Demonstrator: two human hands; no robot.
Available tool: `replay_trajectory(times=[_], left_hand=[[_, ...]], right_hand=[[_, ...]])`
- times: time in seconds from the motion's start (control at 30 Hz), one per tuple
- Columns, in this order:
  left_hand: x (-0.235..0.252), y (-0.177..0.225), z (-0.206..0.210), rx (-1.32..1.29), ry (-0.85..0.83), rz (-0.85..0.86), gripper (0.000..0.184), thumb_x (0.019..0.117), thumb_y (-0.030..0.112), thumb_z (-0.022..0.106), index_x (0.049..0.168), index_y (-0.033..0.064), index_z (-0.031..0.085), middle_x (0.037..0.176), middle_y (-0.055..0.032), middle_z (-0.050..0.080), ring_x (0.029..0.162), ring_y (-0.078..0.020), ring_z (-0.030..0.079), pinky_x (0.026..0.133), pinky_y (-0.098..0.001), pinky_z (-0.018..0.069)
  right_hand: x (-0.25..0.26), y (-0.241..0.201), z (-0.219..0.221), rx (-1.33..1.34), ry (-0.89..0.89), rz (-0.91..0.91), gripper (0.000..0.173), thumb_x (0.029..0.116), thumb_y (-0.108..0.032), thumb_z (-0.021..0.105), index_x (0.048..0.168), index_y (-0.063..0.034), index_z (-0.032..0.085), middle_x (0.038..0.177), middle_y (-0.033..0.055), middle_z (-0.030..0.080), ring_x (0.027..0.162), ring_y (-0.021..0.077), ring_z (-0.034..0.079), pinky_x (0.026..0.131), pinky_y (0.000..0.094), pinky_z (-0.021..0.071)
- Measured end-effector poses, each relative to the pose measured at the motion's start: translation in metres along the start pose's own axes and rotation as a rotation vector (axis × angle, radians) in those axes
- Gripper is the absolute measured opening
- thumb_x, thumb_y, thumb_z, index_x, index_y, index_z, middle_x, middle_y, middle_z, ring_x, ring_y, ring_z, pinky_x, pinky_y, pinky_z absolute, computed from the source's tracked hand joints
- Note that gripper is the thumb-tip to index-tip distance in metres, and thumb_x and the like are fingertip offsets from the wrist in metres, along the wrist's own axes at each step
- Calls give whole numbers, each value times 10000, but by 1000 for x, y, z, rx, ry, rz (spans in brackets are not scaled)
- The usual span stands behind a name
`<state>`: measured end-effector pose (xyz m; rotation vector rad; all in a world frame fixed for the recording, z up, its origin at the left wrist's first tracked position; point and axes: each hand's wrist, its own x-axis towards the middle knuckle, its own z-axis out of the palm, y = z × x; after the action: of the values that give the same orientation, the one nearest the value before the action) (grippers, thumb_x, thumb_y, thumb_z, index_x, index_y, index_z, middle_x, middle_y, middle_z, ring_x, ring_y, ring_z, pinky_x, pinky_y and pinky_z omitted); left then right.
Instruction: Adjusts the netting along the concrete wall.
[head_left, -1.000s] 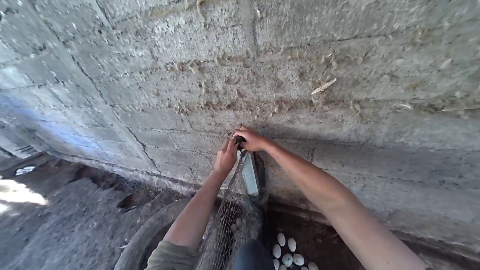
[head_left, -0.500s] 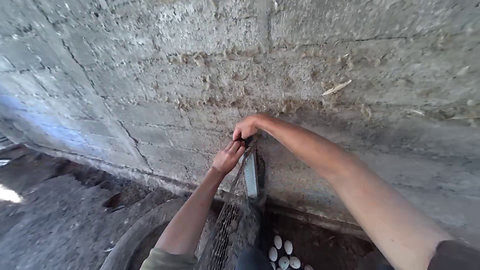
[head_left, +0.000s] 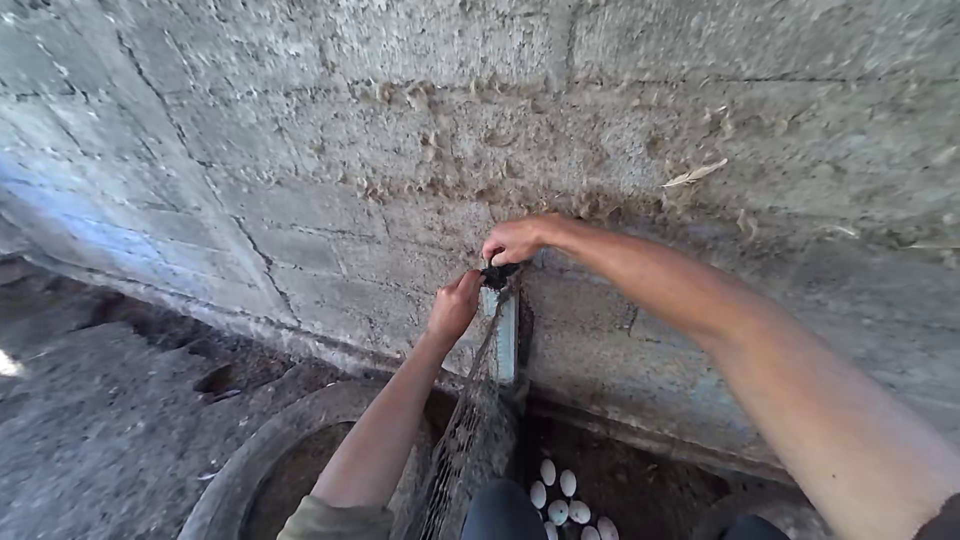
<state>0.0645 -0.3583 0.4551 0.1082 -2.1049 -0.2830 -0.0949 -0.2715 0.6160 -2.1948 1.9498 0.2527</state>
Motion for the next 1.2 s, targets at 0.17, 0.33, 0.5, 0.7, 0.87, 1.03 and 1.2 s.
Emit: replay_trajectory(times=[0.17, 0.33, 0.5, 0.7, 0.87, 1.03, 1.2], left_hand=[[-3, 2, 2, 167, -49, 57, 254, 1022, 115, 514, 924, -41, 690, 839, -197, 703, 780, -369, 725, 694, -530, 581], [-7, 5, 15, 230, 32, 165, 230, 978, 86, 528, 823, -24, 656, 731, -175, 672, 689, -348, 706, 617, -478, 566], [-8, 10, 15, 250, -38, 216, 230, 962, 76, 518, 791, -20, 638, 697, -173, 658, 667, -350, 704, 614, -470, 578], [5, 6, -9, 157, -359, 304, 226, 971, 77, 526, 825, -50, 643, 731, -198, 658, 681, -369, 709, 620, -499, 588], [10, -2, -16, 170, -506, 413, 202, 954, 58, 553, 824, -64, 648, 732, -206, 656, 685, -373, 711, 614, -499, 584], [13, -15, -13, 173, -517, 542, 185, 914, 54, 596, 757, -42, 613, 649, -162, 607, 588, -324, 678, 516, -460, 553], [10, -9, -15, 208, -652, 414, 176, 964, 75, 568, 854, -38, 646, 752, -184, 660, 700, -365, 706, 604, -514, 573]], right_hand=[[2, 0, 13, -16, 93, 6, 248, 1035, -123, 548, 1205, 12, 667, 1112, 208, 694, 1067, 359, 667, 949, 555, 507], [4, 4, 24, 57, 191, 1, 185, 1006, -56, 547, 1105, 48, 664, 1130, 207, 662, 1071, 337, 642, 963, 496, 498], [6, 8, 36, 160, 281, 77, 152, 1002, -74, 560, 1051, 38, 651, 1050, 198, 660, 993, 324, 647, 892, 498, 512], [8, 11, 41, 206, 303, 106, 159, 1007, -96, 557, 1035, 33, 645, 999, 195, 659, 957, 326, 645, 857, 509, 509], [12, 11, 45, 252, 319, 137, 173, 1023, -125, 542, 1003, 24, 628, 946, 186, 640, 898, 319, 633, 802, 511, 503], [12, 11, 49, 301, 350, 200, 188, 1033, -157, 523, 977, -1, 612, 910, 172, 627, 870, 315, 629, 764, 513, 496], [17, 17, 59, 343, 442, 213, 206, 1018, -174, 537, 953, 4, 619, 918, 186, 641, 898, 339, 641, 786, 552, 502]])
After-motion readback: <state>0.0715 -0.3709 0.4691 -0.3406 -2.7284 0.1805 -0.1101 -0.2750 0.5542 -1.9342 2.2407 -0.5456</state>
